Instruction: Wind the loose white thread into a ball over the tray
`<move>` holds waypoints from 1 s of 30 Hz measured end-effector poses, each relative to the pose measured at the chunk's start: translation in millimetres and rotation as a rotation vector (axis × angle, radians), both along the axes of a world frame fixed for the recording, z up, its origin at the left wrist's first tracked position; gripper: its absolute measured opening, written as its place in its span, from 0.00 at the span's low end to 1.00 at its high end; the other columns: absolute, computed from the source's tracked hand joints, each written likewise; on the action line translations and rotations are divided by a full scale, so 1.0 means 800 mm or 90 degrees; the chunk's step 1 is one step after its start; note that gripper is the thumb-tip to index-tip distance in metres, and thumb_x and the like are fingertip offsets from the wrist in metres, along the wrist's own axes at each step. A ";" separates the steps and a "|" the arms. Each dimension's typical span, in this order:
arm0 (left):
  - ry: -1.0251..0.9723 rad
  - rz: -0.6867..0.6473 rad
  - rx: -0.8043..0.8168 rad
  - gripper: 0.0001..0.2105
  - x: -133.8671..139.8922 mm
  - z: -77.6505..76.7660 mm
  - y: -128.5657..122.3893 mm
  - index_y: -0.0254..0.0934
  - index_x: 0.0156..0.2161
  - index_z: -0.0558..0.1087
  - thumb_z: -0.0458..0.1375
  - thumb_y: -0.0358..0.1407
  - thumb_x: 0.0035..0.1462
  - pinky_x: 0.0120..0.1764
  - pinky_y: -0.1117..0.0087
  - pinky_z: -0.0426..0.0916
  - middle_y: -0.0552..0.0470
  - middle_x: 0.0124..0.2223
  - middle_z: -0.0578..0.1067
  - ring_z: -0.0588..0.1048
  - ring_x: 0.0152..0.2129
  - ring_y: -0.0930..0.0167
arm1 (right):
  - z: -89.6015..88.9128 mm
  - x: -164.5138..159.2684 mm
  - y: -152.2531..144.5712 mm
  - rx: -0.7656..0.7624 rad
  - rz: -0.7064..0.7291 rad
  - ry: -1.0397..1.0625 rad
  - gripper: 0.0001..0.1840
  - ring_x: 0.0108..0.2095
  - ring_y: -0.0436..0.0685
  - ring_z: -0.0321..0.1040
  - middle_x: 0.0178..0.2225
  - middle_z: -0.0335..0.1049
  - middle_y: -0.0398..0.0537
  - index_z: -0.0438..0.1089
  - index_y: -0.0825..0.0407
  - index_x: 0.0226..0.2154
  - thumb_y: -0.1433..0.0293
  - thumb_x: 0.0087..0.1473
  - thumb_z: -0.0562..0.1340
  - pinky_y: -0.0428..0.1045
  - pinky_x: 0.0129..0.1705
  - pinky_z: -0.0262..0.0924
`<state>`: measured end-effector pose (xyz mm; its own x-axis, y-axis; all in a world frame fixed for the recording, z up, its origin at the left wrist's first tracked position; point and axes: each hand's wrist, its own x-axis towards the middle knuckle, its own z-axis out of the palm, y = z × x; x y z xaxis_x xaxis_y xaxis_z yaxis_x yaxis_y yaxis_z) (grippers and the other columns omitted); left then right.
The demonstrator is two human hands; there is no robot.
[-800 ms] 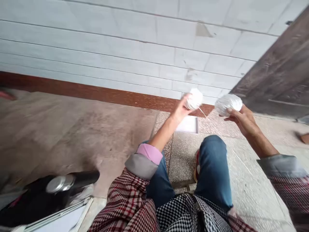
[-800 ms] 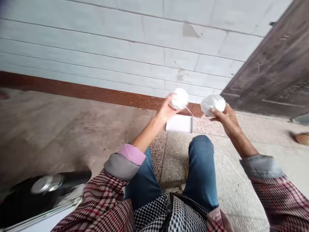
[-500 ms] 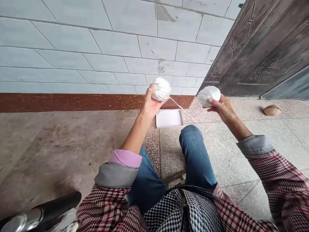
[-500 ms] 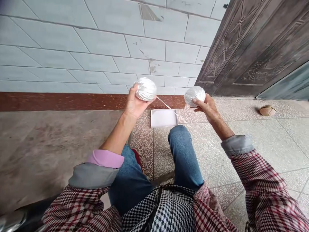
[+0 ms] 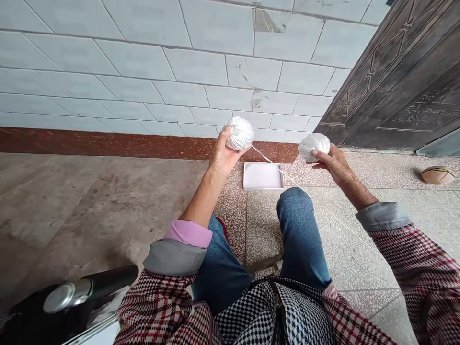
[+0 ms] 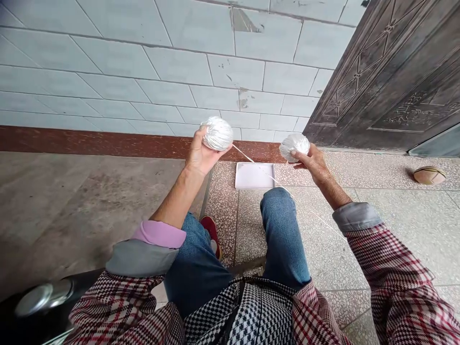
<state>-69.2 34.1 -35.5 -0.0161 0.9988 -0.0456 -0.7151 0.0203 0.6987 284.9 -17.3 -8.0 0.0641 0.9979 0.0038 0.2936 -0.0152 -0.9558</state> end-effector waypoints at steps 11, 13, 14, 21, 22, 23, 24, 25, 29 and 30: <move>-0.050 0.016 -0.001 0.28 -0.008 -0.010 0.004 0.46 0.49 0.81 0.83 0.48 0.43 0.66 0.54 0.77 0.44 0.62 0.82 0.69 0.73 0.46 | -0.028 -0.009 0.000 -0.026 0.009 0.009 0.49 0.40 0.63 0.83 0.54 0.82 0.58 0.72 0.49 0.61 0.41 0.44 0.80 0.53 0.34 0.79; -0.043 0.018 -0.009 0.28 -0.012 -0.012 0.004 0.46 0.49 0.81 0.83 0.48 0.44 0.66 0.53 0.78 0.44 0.62 0.83 0.71 0.72 0.47 | -0.034 -0.014 -0.001 -0.036 0.012 0.012 0.51 0.40 0.63 0.83 0.53 0.82 0.57 0.71 0.49 0.61 0.41 0.43 0.80 0.52 0.33 0.79; -0.041 0.020 -0.013 0.27 -0.013 -0.012 0.004 0.46 0.48 0.81 0.83 0.48 0.44 0.66 0.53 0.78 0.44 0.62 0.83 0.72 0.71 0.48 | -0.036 -0.015 -0.001 -0.040 0.011 0.010 0.51 0.41 0.63 0.83 0.53 0.81 0.57 0.72 0.49 0.61 0.41 0.43 0.80 0.52 0.33 0.79; -0.039 -0.001 -0.044 0.28 -0.007 -0.015 -0.001 0.44 0.50 0.80 0.82 0.46 0.45 0.64 0.51 0.79 0.43 0.59 0.84 0.77 0.66 0.50 | -0.046 -0.017 -0.005 -0.045 0.004 0.007 0.48 0.42 0.63 0.82 0.51 0.81 0.57 0.72 0.51 0.59 0.44 0.43 0.79 0.52 0.33 0.79; -0.043 -0.003 -0.044 0.28 -0.006 -0.016 -0.001 0.44 0.50 0.80 0.82 0.46 0.46 0.65 0.51 0.79 0.43 0.59 0.84 0.77 0.67 0.50 | -0.047 -0.017 -0.004 -0.048 0.005 0.006 0.47 0.42 0.63 0.82 0.51 0.81 0.58 0.72 0.52 0.59 0.44 0.43 0.79 0.52 0.34 0.79; -0.047 -0.003 -0.044 0.28 -0.005 -0.016 -0.001 0.44 0.50 0.80 0.82 0.45 0.45 0.65 0.51 0.79 0.42 0.59 0.84 0.77 0.67 0.50 | -0.049 -0.016 -0.004 -0.048 0.004 0.004 0.47 0.42 0.64 0.82 0.51 0.81 0.58 0.72 0.52 0.58 0.44 0.43 0.79 0.52 0.33 0.80; -0.052 0.000 -0.044 0.27 -0.004 -0.016 -0.001 0.44 0.49 0.80 0.82 0.45 0.45 0.65 0.51 0.79 0.42 0.60 0.84 0.76 0.68 0.49 | -0.050 -0.015 -0.003 -0.048 0.004 0.002 0.47 0.43 0.65 0.82 0.51 0.81 0.58 0.72 0.51 0.58 0.44 0.43 0.79 0.52 0.34 0.80; -0.054 0.002 -0.046 0.27 -0.004 -0.016 -0.001 0.44 0.49 0.80 0.83 0.44 0.44 0.65 0.51 0.79 0.42 0.60 0.84 0.76 0.68 0.49 | -0.052 -0.014 -0.003 -0.047 0.004 0.000 0.46 0.44 0.65 0.82 0.51 0.81 0.58 0.73 0.51 0.57 0.44 0.43 0.79 0.52 0.34 0.80; -0.044 0.001 -0.052 0.28 -0.005 -0.015 -0.002 0.43 0.50 0.80 0.82 0.46 0.45 0.64 0.50 0.79 0.42 0.62 0.82 0.74 0.70 0.49 | -0.059 -0.013 0.000 -0.058 0.006 -0.006 0.45 0.44 0.65 0.83 0.50 0.82 0.56 0.73 0.50 0.56 0.44 0.42 0.80 0.52 0.33 0.80; -0.041 0.000 -0.052 0.28 -0.005 -0.014 -0.002 0.43 0.50 0.80 0.82 0.46 0.45 0.64 0.50 0.79 0.42 0.62 0.82 0.74 0.70 0.49 | -0.060 -0.013 0.000 -0.065 0.007 -0.004 0.46 0.43 0.65 0.83 0.50 0.82 0.56 0.73 0.49 0.57 0.44 0.42 0.80 0.51 0.32 0.80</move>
